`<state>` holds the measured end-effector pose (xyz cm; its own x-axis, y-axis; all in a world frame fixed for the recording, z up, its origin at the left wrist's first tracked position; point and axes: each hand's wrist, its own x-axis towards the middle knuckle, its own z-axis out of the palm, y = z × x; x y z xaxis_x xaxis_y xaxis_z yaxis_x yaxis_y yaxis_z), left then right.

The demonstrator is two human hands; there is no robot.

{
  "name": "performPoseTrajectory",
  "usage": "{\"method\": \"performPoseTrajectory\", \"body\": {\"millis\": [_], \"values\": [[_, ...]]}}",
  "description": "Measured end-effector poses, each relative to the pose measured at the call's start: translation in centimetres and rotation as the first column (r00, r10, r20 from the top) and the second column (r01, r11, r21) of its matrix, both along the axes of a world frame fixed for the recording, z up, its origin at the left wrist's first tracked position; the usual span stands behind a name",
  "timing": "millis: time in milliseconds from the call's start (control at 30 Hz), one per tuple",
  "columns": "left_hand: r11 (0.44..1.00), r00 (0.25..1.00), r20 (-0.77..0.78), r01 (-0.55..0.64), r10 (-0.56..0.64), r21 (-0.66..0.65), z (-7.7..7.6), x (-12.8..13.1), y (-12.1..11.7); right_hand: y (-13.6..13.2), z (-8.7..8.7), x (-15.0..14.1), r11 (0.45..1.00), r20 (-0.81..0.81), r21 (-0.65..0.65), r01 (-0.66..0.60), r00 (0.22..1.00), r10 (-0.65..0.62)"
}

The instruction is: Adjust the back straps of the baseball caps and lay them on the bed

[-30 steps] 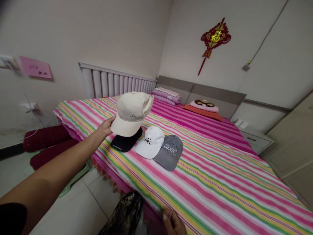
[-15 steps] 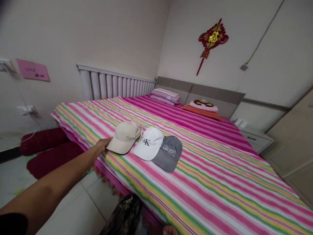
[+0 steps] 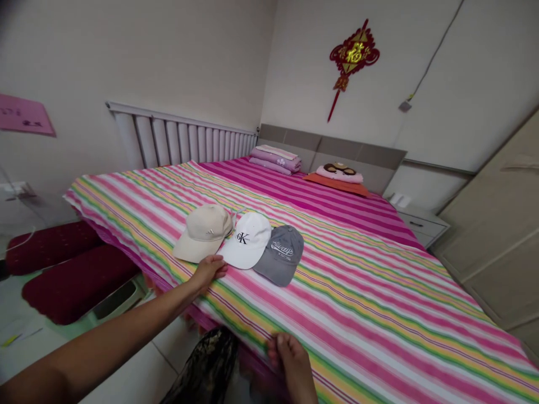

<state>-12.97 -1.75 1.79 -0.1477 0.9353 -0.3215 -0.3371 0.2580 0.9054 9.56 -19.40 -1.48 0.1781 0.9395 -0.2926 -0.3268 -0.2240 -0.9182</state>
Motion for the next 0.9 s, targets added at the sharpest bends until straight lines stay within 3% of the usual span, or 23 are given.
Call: {"method": "performPoseTrajectory", "body": {"millis": [100, 167, 300, 433, 567, 800, 900], "values": [[0.991, 0.992, 0.126, 0.029, -0.013, -0.129, -0.8, 1.4, -0.1, 4.1, 3.1, -0.5, 0.989, -0.405, -0.120, 0.085, 0.905, -0.127], [0.982, 0.982, 0.187, 0.029, 0.006, -0.185, -0.9, 1.7, 0.3, 7.2, 3.8, -0.8, 0.981, -0.452, -0.165, 0.100, 0.877, -0.165], [0.968, 0.966, 0.255, 0.029, 0.037, -0.249, -0.7, 2.3, 1.3, 12.5, 3.1, -0.9, 0.956, -0.471, -0.205, 0.210, 0.835, -0.284], [0.969, 0.951, 0.307, 0.030, 0.048, -0.245, -0.6, 3.4, 1.2, 14.6, 2.3, -0.2, 0.926, -0.475, -0.218, 0.307, 0.796, -0.376], [0.972, 0.935, 0.355, 0.082, 0.001, -0.219, -0.7, 5.2, -0.5, 12.0, 1.9, 2.0, 0.909, -0.509, -0.202, 0.365, 0.753, -0.416], [0.950, 0.907, 0.396, 0.239, -0.144, -0.203, -1.5, 9.6, -4.8, 1.8, 0.9, 6.7, 0.871, -0.545, -0.163, 0.463, 0.694, -0.471], [0.898, 0.882, 0.394, 0.370, -0.259, -0.238, -2.0, 10.5, -6.6, -2.2, 0.7, 7.5, 0.860, -0.550, -0.158, 0.484, 0.681, -0.484]]}}
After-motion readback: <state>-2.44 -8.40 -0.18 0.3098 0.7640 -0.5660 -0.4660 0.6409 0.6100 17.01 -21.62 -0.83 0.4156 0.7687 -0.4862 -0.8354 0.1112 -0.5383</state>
